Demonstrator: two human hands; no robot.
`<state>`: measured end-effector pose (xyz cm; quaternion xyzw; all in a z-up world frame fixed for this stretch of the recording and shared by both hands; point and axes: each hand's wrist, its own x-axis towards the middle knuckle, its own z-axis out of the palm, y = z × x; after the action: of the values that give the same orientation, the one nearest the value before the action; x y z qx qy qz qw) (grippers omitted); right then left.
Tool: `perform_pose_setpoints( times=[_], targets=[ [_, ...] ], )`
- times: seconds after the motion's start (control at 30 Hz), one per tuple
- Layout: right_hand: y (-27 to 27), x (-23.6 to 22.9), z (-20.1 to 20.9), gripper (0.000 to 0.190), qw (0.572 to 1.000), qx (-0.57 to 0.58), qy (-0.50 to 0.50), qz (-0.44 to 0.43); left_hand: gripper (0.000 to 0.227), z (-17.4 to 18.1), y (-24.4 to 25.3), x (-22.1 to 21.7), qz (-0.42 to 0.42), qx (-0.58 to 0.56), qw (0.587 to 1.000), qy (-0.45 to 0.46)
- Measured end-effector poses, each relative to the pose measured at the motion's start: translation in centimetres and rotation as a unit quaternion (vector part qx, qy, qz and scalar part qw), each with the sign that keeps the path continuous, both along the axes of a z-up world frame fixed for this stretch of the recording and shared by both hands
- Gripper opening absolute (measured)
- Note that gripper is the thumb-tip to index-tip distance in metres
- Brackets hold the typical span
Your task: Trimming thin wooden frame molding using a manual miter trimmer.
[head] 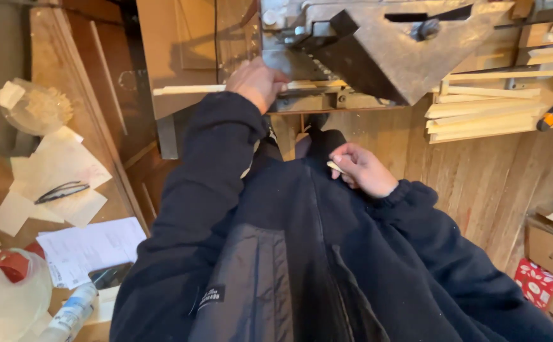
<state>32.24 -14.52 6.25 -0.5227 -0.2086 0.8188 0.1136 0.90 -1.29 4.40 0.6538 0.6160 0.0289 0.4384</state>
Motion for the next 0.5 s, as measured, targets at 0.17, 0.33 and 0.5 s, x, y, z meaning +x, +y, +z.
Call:
perform_pose_setpoints(
  times=[0.17, 0.33, 0.5],
  targets=[
    [3.4, 4.0, 1.5, 0.020, 0.944, 0.277, -0.167, 0.068, 0.019, 0.3, 0.1, -0.5, -0.022, 0.072, 0.996, -0.039],
    [8.9, 5.1, 4.5, 0.018, 0.860, 0.371, -0.340, 0.085, 0.021, -1.0, 0.2, -0.3, -0.023, 0.084, 0.995, -0.043],
    [11.3, 7.1, 2.8, 0.020, 0.813, 0.429, -0.378, 0.111, 0.022, -0.5, 0.0, -0.2, -0.017, 0.078, 0.996, -0.037]
  ],
)
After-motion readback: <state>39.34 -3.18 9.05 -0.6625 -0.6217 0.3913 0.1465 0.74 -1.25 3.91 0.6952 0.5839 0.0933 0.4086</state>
